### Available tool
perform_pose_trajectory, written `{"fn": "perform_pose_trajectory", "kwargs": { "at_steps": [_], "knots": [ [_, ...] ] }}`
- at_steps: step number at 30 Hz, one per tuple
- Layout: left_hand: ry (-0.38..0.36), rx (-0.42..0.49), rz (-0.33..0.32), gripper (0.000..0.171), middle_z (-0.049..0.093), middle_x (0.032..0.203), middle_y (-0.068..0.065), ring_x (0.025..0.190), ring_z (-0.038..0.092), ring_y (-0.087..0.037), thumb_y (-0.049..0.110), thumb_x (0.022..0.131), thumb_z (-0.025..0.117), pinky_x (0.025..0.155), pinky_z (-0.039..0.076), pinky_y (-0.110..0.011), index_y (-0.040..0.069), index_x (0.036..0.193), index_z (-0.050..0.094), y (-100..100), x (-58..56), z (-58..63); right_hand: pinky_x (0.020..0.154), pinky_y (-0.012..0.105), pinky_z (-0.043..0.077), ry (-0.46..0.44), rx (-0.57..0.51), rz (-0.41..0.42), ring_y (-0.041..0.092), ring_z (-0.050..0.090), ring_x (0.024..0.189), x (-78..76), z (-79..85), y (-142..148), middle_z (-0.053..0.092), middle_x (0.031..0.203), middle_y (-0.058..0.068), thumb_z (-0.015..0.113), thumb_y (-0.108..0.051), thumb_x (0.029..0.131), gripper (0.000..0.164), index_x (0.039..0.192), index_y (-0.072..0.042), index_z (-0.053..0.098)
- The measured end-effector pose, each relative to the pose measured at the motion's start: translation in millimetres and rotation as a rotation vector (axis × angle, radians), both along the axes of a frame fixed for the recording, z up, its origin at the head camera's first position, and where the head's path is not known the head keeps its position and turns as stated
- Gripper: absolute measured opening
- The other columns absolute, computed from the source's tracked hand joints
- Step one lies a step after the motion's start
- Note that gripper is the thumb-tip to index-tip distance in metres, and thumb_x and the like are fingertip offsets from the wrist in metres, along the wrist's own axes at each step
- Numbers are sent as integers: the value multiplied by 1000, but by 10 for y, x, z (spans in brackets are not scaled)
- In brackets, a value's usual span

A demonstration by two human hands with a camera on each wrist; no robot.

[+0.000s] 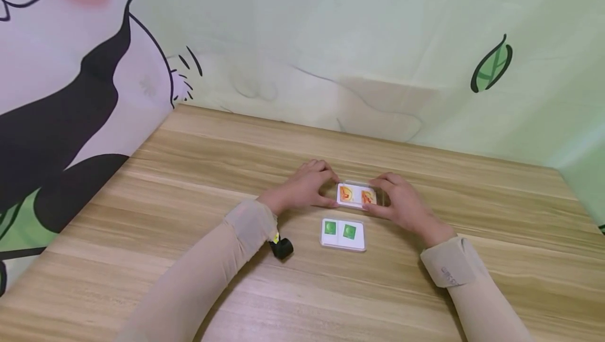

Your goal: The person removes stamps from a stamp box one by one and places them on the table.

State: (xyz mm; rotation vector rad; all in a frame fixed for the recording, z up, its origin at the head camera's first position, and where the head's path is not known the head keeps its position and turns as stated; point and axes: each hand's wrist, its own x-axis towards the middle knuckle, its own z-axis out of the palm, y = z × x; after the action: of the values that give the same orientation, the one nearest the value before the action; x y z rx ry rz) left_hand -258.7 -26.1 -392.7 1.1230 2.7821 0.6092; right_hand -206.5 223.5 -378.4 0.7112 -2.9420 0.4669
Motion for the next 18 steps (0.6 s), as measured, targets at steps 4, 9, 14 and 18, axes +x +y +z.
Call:
{"fn": "perform_pose_trajectory", "kwargs": {
  "at_steps": [4, 9, 14, 18],
  "knots": [
    [-5, -1, -3, 61, 52, 129, -4, 125, 42, -22, 48, 81, 72, 114, 27, -40, 14, 129, 58, 0, 3, 9, 99, 52, 45, 4, -3, 8, 36, 55, 113, -4, 13, 31, 56, 125, 20, 74, -39, 82, 63, 126, 2, 58],
    [-3, 0, -1, 61, 52, 129, -4, 125, 43, -22, 49, 80, 72, 113, 28, -40, 14, 129, 58, -2, -3, -6, 99, 53, 44, 31, -15, 13, 39, 54, 114, -13, 40, 78, 57, 124, 23, 75, -35, 81, 60, 124, 4, 59],
    [-7, 0, 1, 61, 52, 129, -4, 125, 42, -22, 49, 80, 72, 114, 27, -40, 14, 129, 58, -2, -1, -12, 97, 52, 46, 74, -26, 26, 38, 57, 111, -30, 50, 127, 60, 119, 22, 77, -32, 79, 58, 120, 7, 60],
    [-10, 2, 0, 61, 52, 129, -4, 125, 42, -21, 48, 81, 72, 113, 28, -40, 13, 129, 58, -6, 11, -1, 96, 52, 47, 85, -46, 27, 38, 57, 110, -34, 59, 167, 61, 118, 22, 78, -30, 79, 58, 120, 7, 60]
  ]
}}
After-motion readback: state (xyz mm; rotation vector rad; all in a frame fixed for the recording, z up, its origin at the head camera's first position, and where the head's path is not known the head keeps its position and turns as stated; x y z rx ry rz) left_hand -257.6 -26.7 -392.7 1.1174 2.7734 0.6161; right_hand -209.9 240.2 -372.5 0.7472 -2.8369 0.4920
